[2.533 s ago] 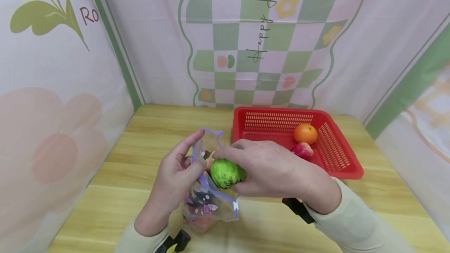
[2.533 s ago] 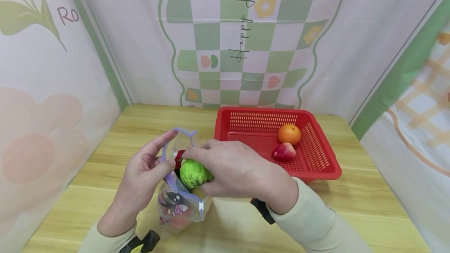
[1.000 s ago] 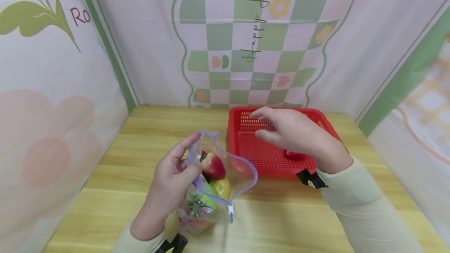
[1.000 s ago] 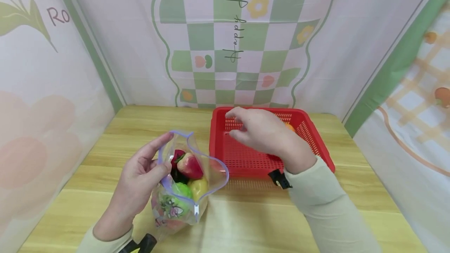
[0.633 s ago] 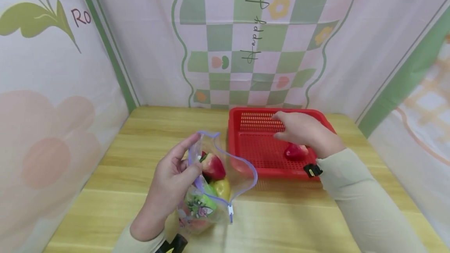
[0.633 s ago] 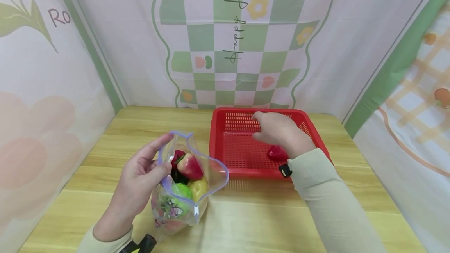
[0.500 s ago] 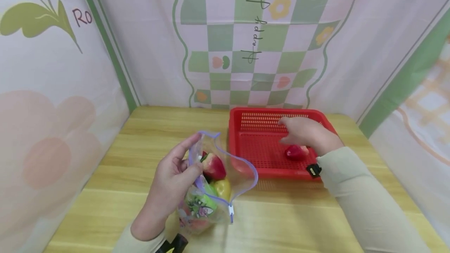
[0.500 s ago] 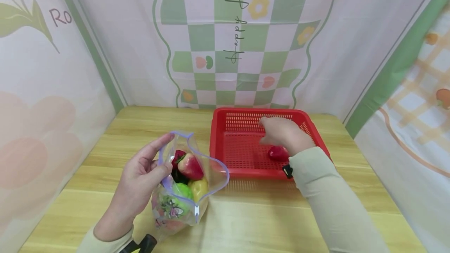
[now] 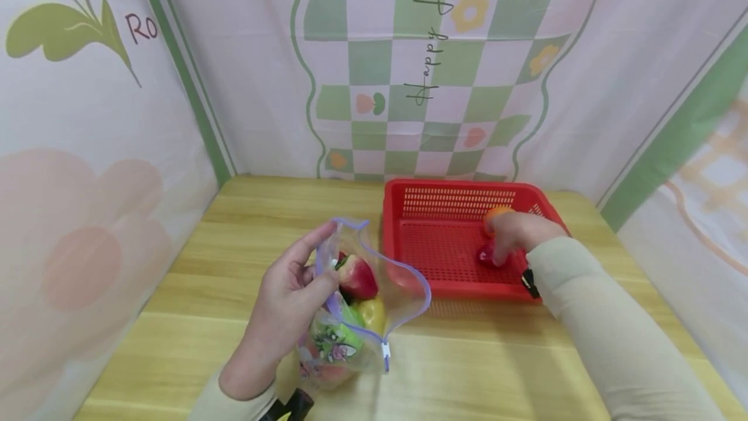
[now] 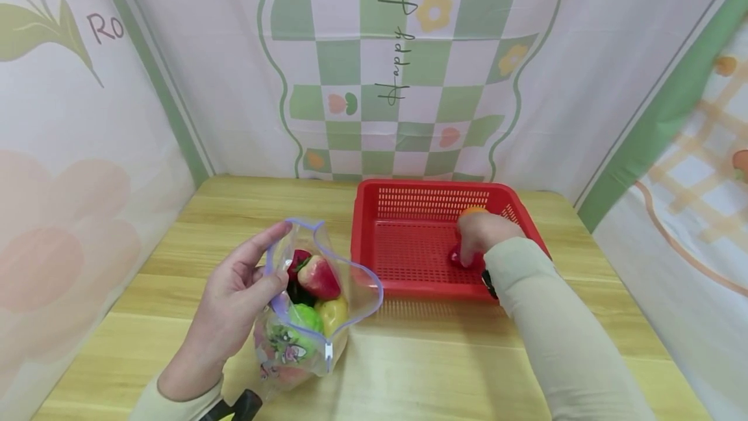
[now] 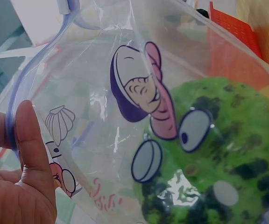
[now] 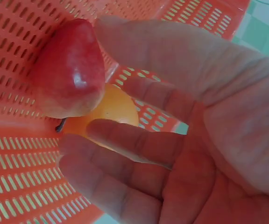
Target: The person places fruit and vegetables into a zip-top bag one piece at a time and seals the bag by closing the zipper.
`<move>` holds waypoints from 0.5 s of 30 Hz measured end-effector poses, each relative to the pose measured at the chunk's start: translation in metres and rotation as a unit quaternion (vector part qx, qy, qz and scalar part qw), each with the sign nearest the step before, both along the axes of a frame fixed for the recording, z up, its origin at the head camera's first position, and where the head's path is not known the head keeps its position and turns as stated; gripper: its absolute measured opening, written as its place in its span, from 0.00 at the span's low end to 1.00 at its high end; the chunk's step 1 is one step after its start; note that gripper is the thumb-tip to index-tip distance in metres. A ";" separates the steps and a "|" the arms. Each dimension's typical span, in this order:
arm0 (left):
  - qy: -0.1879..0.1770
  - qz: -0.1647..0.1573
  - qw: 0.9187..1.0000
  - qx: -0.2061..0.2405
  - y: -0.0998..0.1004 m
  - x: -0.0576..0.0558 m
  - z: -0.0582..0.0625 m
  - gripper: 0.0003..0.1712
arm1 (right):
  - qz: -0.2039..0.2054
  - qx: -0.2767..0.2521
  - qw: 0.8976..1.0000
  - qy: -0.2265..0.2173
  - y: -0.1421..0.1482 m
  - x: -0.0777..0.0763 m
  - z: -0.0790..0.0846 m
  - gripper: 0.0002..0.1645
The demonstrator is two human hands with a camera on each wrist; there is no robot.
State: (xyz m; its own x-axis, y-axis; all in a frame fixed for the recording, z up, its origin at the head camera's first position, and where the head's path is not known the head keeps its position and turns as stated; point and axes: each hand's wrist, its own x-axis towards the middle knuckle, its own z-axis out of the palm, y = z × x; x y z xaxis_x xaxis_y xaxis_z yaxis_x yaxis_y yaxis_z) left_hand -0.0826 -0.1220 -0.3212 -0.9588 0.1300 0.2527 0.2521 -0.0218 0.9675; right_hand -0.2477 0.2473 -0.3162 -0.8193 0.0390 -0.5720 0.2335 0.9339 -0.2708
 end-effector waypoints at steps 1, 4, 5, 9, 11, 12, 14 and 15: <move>0.000 0.000 1.000 0.001 0.000 0.000 0.000 0.36 | -0.029 -0.003 1.000 -0.005 -0.001 0.001 0.000 0.51; -0.002 -0.001 1.000 0.005 -0.001 0.000 0.000 0.36 | -0.113 -0.024 0.993 -0.008 -0.004 0.004 0.002 0.58; -0.003 -0.001 1.000 0.006 -0.001 0.000 0.000 0.36 | -0.140 -0.033 0.990 -0.006 -0.006 0.004 0.003 0.60; -0.005 0.000 1.000 0.007 -0.003 0.001 -0.001 0.36 | -0.164 -0.052 0.985 -0.006 -0.010 0.005 0.003 0.60; -0.006 0.001 1.000 0.007 -0.004 0.000 -0.001 0.35 | -0.177 -0.063 0.982 -0.004 -0.011 0.005 0.002 0.58; -0.006 0.001 1.000 0.007 -0.004 0.000 -0.001 0.35 | -0.183 -0.070 0.981 -0.003 -0.012 0.006 0.001 0.57; -0.006 0.001 1.000 0.008 -0.005 0.000 -0.001 0.35 | -0.190 -0.078 0.979 0.000 -0.014 0.005 0.000 0.55; -0.006 0.002 1.000 0.008 -0.005 0.000 -0.001 0.35 | -0.192 -0.081 0.978 0.001 -0.014 0.005 -0.001 0.54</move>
